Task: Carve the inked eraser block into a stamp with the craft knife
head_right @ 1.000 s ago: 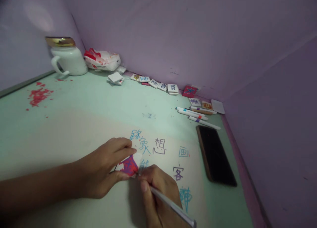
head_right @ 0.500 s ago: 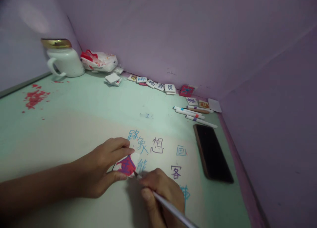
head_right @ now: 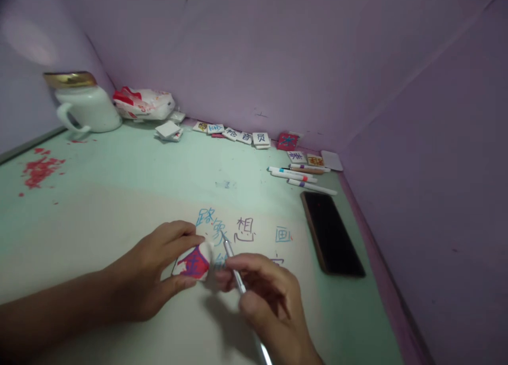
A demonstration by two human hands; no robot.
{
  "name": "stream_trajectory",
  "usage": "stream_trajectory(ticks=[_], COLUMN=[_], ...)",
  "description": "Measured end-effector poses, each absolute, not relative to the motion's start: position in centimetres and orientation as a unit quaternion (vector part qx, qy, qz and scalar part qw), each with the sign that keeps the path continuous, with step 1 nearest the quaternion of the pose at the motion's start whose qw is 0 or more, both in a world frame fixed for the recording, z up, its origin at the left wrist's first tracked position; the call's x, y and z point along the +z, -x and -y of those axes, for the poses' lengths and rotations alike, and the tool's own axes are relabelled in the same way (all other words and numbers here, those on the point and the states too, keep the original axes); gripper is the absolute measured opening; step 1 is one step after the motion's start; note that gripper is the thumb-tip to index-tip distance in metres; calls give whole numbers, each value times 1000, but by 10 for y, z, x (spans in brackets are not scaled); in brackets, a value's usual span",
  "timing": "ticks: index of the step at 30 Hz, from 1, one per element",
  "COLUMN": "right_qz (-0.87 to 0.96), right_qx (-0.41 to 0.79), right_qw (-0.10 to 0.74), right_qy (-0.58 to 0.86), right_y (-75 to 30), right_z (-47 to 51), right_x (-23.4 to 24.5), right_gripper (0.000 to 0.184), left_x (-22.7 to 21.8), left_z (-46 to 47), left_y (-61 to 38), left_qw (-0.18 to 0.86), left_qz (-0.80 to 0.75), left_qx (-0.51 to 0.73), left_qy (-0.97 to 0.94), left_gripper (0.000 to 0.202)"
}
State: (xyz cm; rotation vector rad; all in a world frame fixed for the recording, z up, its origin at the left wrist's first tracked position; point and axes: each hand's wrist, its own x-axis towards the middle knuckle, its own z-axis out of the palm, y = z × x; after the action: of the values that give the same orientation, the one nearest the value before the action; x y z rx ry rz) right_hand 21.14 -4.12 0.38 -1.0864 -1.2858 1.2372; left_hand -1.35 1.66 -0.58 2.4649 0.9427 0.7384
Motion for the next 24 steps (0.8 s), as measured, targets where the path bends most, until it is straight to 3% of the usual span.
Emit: stream_trajectory(ticks=[4, 8, 13, 20, 24], right_qz=[580, 732, 787, 806, 818], right_qx=[437, 214, 94, -58, -82], right_qw=[432, 324, 191, 129, 106], right_qy=[535, 559, 580, 574, 559], right_y=[-209, -213, -210, -203, -205], right_z=[41, 48, 51, 51, 49], right_x=[12, 17, 12, 15, 19], right_gripper=[4, 25, 18, 29, 38], left_x=[-9, -10, -8, -8, -7], left_z=[-16, -16, -16, -15, -16], left_y=[13, 13, 13, 13, 12], left_qw=[184, 179, 180, 187, 179], left_qz=[-347, -350, -350, -348, -345], left_qx=[274, 266, 268, 272, 268], left_qy=[-878, -880, -879, -878, -882], left_gripper=[37, 38, 36, 37, 36])
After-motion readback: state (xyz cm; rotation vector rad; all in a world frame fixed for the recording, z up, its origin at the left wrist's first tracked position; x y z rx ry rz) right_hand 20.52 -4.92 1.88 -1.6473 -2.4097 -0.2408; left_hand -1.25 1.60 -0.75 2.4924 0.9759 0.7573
